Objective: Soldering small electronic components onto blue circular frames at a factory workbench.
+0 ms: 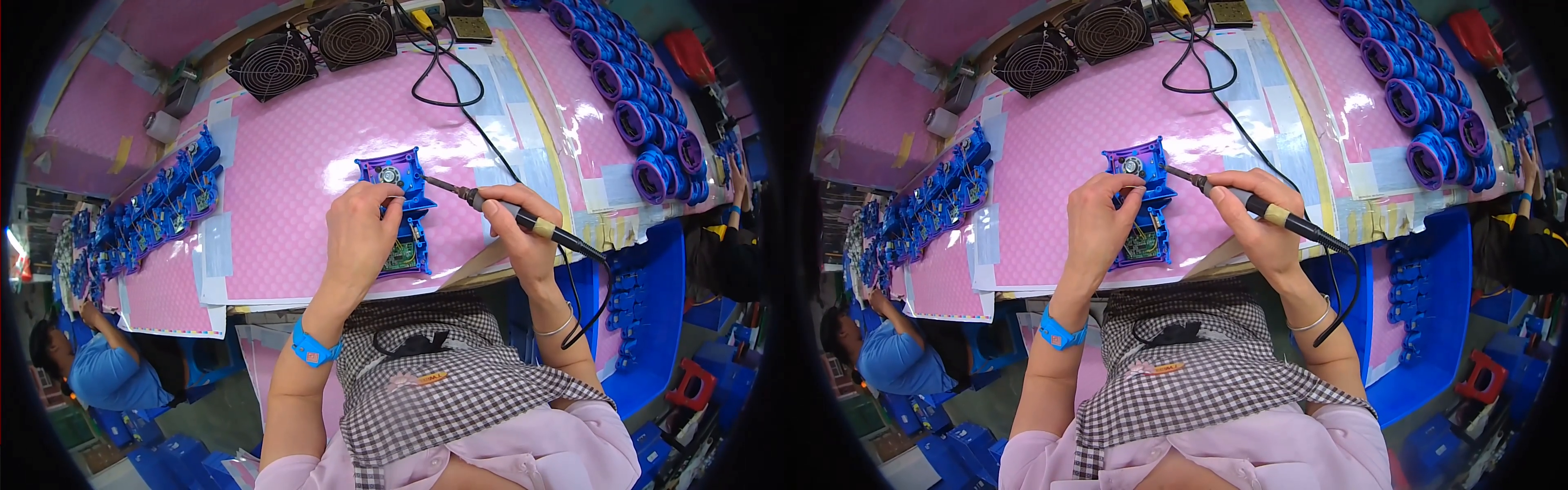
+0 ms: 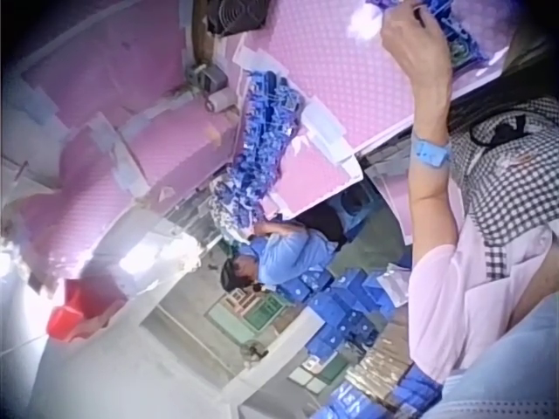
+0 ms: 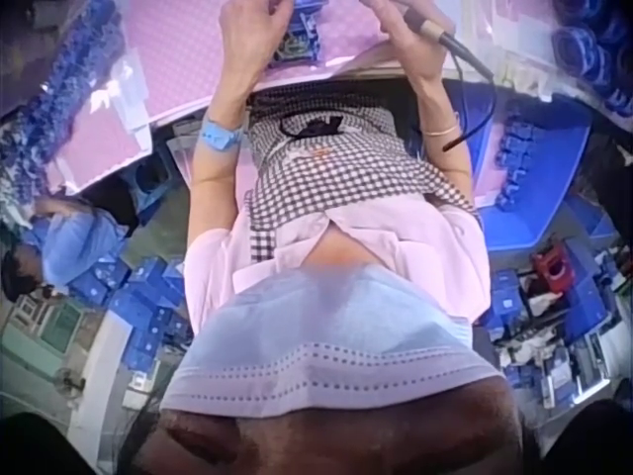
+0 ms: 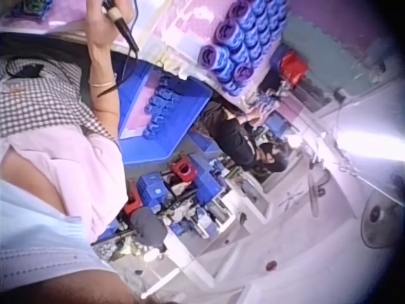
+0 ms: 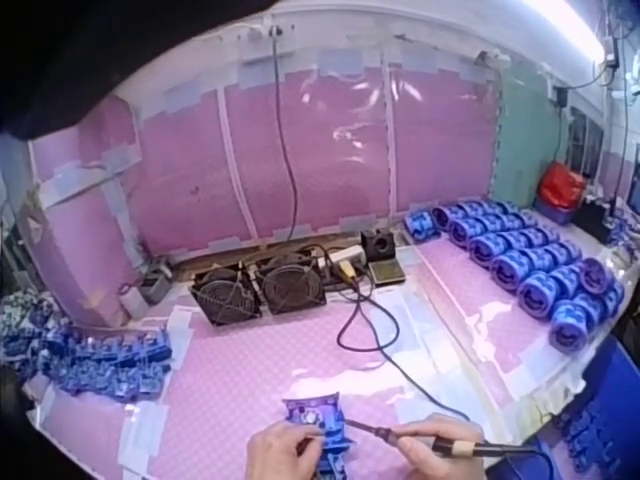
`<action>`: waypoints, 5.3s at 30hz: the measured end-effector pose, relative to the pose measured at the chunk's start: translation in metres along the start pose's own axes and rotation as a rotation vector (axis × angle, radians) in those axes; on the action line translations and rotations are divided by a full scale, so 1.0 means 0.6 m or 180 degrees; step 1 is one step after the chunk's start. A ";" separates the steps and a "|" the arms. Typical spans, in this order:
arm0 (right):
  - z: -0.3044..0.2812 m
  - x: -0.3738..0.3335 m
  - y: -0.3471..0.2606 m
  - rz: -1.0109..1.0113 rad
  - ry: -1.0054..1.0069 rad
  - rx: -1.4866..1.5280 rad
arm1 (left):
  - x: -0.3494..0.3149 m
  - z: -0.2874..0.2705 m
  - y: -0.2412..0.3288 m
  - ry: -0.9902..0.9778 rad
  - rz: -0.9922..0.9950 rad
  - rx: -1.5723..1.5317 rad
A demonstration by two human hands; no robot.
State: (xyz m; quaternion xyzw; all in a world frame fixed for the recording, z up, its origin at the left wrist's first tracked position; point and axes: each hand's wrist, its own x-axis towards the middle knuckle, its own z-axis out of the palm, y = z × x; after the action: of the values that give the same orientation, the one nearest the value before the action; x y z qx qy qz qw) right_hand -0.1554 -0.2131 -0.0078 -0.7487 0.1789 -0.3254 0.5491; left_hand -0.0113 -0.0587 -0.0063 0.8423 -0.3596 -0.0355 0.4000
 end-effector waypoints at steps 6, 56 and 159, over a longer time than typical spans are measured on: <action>-0.003 -0.003 0.005 -0.0073 -0.0007 -0.0052 | 0.001 0.001 -0.001 -0.0064 -0.0022 0.0070; 0.004 -0.001 -0.025 -0.0219 0.0306 0.0361 | -0.006 -0.006 -0.006 0.0375 -0.0126 -0.0161; 0.001 0.032 0.047 -0.0644 0.1380 -0.0998 | -0.241 -0.525 -0.525 0.1983 -0.1675 0.3337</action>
State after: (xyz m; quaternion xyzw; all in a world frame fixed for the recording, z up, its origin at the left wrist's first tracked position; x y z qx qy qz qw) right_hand -0.1385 -0.2344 -0.0289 -0.7515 0.2646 -0.4995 0.3402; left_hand 0.1731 0.3700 -0.0464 0.9560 0.0208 0.2928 0.0005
